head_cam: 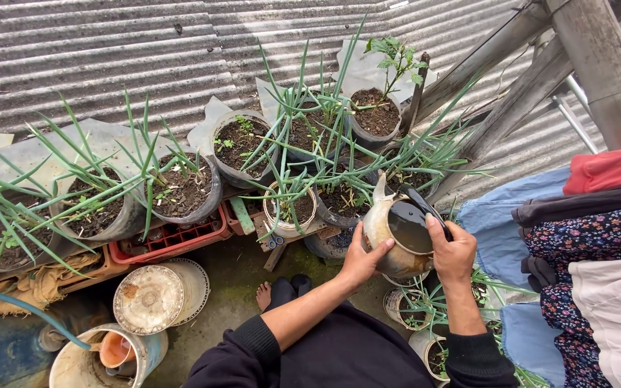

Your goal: Watering several small potted plants using a kettle on a balcony

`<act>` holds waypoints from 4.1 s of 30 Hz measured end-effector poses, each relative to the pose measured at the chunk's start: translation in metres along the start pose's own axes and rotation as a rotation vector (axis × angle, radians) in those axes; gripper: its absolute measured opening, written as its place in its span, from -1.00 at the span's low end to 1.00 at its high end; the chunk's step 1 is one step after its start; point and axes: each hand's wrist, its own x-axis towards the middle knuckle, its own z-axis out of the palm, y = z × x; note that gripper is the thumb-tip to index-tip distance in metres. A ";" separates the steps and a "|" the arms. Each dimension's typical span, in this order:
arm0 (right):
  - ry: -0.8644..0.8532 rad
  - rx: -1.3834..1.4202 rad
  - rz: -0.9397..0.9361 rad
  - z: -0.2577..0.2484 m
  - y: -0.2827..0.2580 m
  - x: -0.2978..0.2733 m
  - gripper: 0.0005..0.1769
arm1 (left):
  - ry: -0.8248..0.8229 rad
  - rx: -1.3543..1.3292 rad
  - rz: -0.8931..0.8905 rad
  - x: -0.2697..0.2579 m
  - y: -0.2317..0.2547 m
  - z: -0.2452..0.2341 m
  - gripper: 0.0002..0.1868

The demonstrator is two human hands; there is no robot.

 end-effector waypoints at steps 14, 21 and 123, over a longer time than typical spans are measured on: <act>-0.012 0.040 0.029 0.017 0.003 -0.009 -0.43 | 0.028 0.011 -0.010 -0.005 -0.011 -0.019 0.22; 0.047 0.092 0.032 -0.004 0.041 -0.009 -0.43 | -0.016 0.013 0.012 -0.004 -0.016 -0.005 0.21; -0.372 0.035 -0.041 0.068 -0.089 -0.074 -0.49 | 0.210 -0.252 0.023 -0.087 -0.025 -0.085 0.29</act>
